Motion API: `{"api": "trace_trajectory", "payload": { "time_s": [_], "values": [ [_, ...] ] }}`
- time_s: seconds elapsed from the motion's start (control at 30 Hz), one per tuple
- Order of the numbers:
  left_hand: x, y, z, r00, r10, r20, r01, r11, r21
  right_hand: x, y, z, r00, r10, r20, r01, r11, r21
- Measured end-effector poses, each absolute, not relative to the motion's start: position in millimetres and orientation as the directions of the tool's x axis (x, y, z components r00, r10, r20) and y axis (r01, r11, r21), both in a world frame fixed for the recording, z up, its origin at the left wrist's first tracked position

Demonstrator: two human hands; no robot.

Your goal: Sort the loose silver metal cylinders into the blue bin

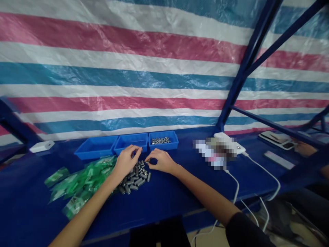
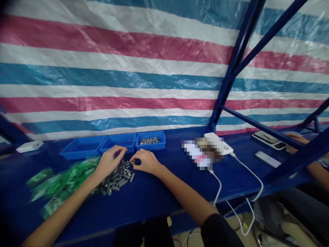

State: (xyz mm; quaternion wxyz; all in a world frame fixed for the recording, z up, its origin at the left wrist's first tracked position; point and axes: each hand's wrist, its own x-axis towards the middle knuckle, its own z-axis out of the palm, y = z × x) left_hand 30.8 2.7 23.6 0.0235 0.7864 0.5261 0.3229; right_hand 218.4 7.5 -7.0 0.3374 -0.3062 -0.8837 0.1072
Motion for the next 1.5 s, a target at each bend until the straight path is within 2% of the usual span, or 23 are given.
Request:
{"api": "trace_trajectory", "payload": {
  "time_s": [0.2,0.4,0.6,0.73,0.87,1.03,1.2,1.3,1.37,1.5],
  "values": [
    [68.8,-8.0,43.3,0.202,0.829,0.521,0.711,-0.490,0.504,219.6,0.3,3.5,-0.314,0.656,0.686,0.447,0.740,-0.503],
    [90.0,2.3,41.5,0.213,0.836,0.506,0.656,-0.506,0.560,221.8,2.8,5.4,-0.074,0.677,0.732,0.427,0.685,-0.590],
    [85.9,1.1,23.0,0.138,0.890,0.434,0.533,-0.436,0.725,222.3,-2.0,7.4,-0.038,0.675,0.737,0.391,0.689,-0.611],
    [84.0,-5.1,18.7,0.104,0.909,0.403,0.441,-0.405,0.801,218.2,-9.5,8.3,-0.078,0.692,0.718,0.373,0.688,-0.622],
    [83.3,-10.0,20.3,0.110,0.916,0.385,0.385,-0.397,0.833,213.7,-14.0,9.0,-0.071,0.708,0.703,0.346,0.678,-0.648],
    [79.5,-13.6,28.5,0.089,0.914,0.397,0.371,-0.400,0.838,220.4,-4.5,9.9,0.092,0.768,0.634,0.311,0.583,-0.751],
    [65.9,-11.1,39.0,0.001,0.900,0.436,0.373,-0.405,0.835,244.3,15.8,9.1,0.212,0.774,0.596,0.322,0.520,-0.791],
    [57.0,-7.4,43.3,-0.083,0.888,0.453,0.357,-0.398,0.845,251.6,19.9,8.6,0.157,0.804,0.574,0.297,0.516,-0.804],
    [52.9,-4.9,44.8,-0.125,0.881,0.457,0.337,-0.395,0.854,249.6,17.4,7.6,0.048,0.810,0.585,0.304,0.546,-0.781],
    [50.9,-1.2,43.2,-0.148,0.875,0.461,0.308,-0.402,0.862,233.5,5.6,0.7,-0.367,0.725,0.583,0.404,0.689,-0.602]
  ]
}}
